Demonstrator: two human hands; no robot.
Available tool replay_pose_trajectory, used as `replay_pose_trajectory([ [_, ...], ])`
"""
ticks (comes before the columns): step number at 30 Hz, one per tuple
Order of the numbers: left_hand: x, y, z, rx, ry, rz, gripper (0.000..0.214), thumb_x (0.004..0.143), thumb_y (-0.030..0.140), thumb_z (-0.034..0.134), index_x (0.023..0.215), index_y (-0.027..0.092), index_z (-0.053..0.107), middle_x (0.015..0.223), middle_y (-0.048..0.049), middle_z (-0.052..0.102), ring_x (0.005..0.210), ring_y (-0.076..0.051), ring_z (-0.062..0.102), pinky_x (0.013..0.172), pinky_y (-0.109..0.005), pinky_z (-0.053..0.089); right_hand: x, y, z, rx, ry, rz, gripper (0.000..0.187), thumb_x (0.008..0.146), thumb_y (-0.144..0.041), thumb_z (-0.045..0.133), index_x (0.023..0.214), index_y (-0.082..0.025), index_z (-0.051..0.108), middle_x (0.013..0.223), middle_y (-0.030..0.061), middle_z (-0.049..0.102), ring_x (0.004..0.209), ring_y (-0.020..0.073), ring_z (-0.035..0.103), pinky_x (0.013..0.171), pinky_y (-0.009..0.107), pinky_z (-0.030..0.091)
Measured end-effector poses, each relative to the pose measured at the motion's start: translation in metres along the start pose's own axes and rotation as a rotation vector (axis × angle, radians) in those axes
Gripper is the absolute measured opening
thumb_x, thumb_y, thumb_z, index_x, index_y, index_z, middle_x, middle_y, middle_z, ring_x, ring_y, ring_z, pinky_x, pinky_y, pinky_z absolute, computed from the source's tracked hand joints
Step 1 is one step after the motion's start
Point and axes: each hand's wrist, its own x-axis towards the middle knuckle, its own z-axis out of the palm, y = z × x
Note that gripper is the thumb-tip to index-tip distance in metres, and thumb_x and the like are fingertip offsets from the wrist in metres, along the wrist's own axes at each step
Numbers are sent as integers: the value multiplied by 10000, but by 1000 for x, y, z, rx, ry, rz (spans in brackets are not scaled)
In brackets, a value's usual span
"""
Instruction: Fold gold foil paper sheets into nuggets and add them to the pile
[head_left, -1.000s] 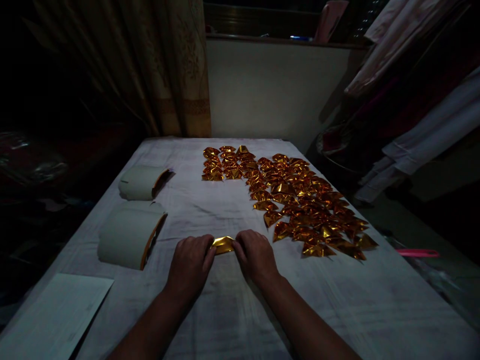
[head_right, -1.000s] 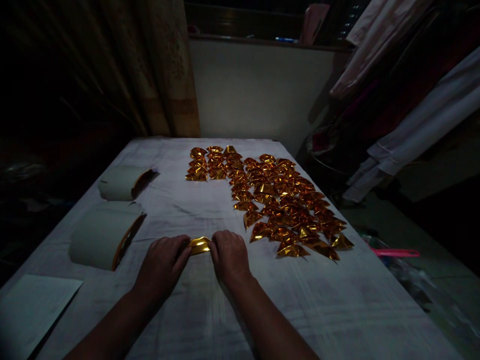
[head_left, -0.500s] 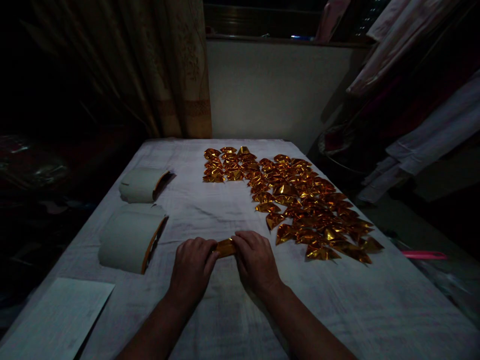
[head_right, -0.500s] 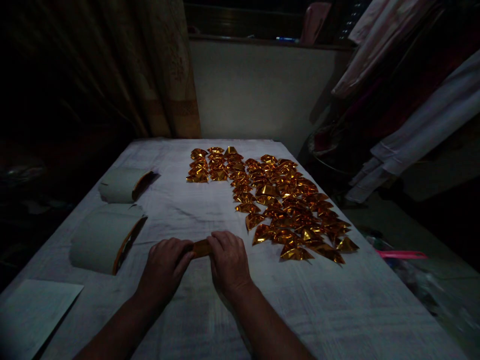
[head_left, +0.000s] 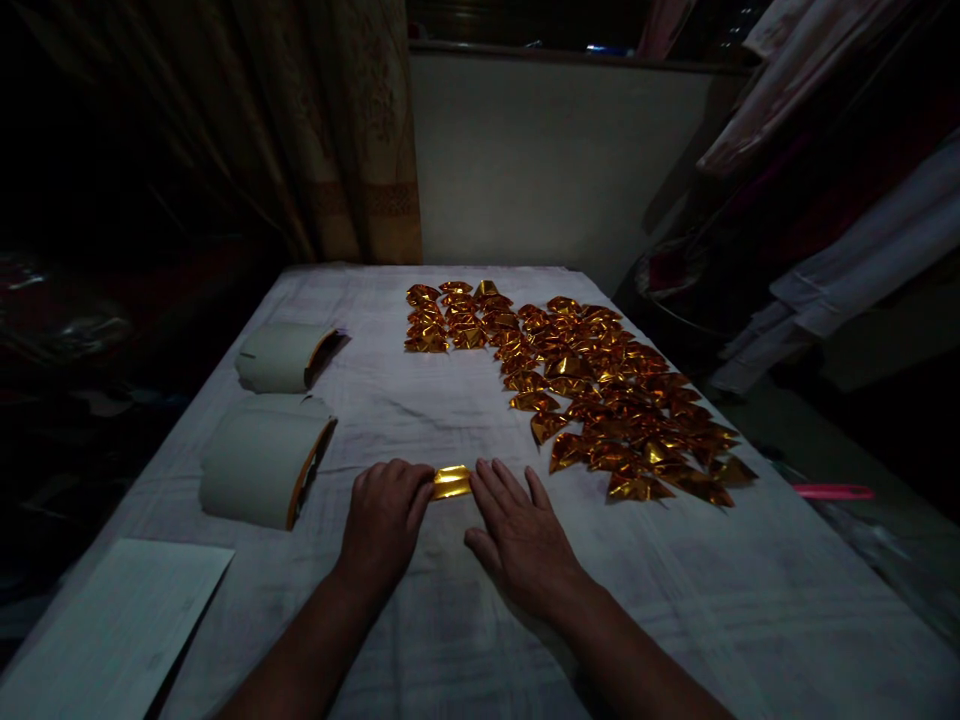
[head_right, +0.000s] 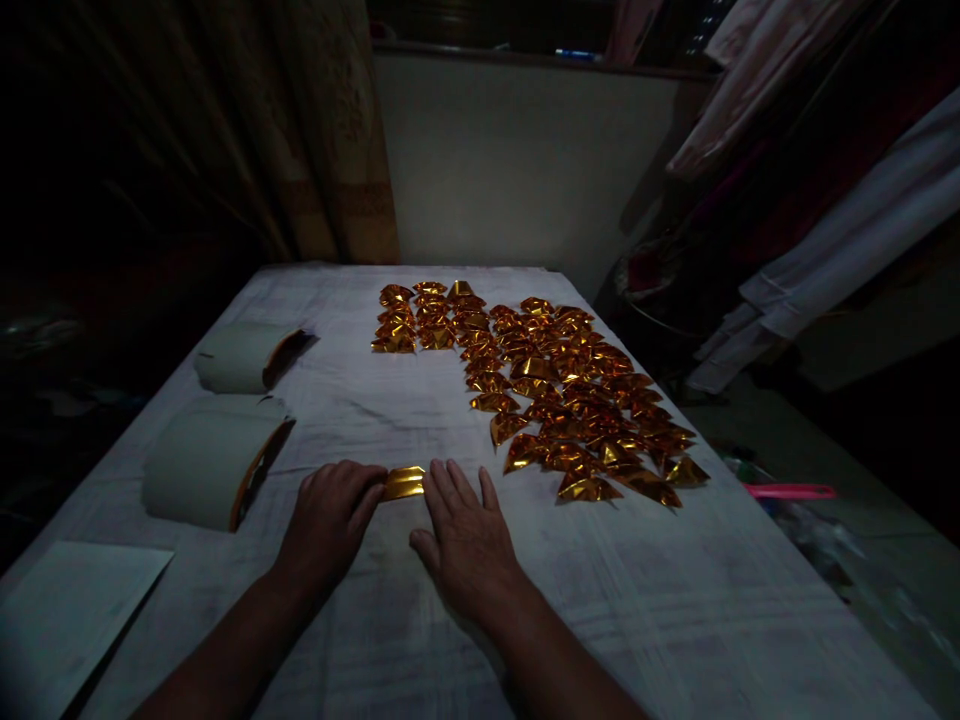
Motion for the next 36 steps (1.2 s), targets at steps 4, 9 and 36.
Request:
replay_pose_trajectory([
  [4, -3, 5, -2, 48, 36, 54, 229, 998, 260, 473, 1083, 231, 683, 1023, -66, 703, 957, -246, 614, 881, -421, 437, -5, 2, 4, -9, 32, 23, 615, 1012, -488, 460, 1538, -183, 365, 1597, 98, 335, 1496, 290, 274, 1213, 587, 177],
  [9, -13, 15, 5, 111, -20, 384, 468, 1028, 441, 427, 1434, 221, 505, 1443, -85, 579, 1374, -272, 457, 1170, -513, 242, -5, 1, 5, -8, 74, 8, 589, 1012, -454, 474, 1533, -197, 378, 1594, 95, 345, 1497, 287, 273, 1213, 585, 178],
  [36, -17, 17, -14, 207, 66, 237, 316, 977, 259, 460, 1218, 219, 661, 1259, -99, 702, 1224, -319, 599, 1131, -606, 296, -4, -3, 7, 7, 122, 51, 606, 999, -506, 488, 1512, -191, 418, 1583, 85, 370, 1476, 306, 317, 1207, 582, 209],
])
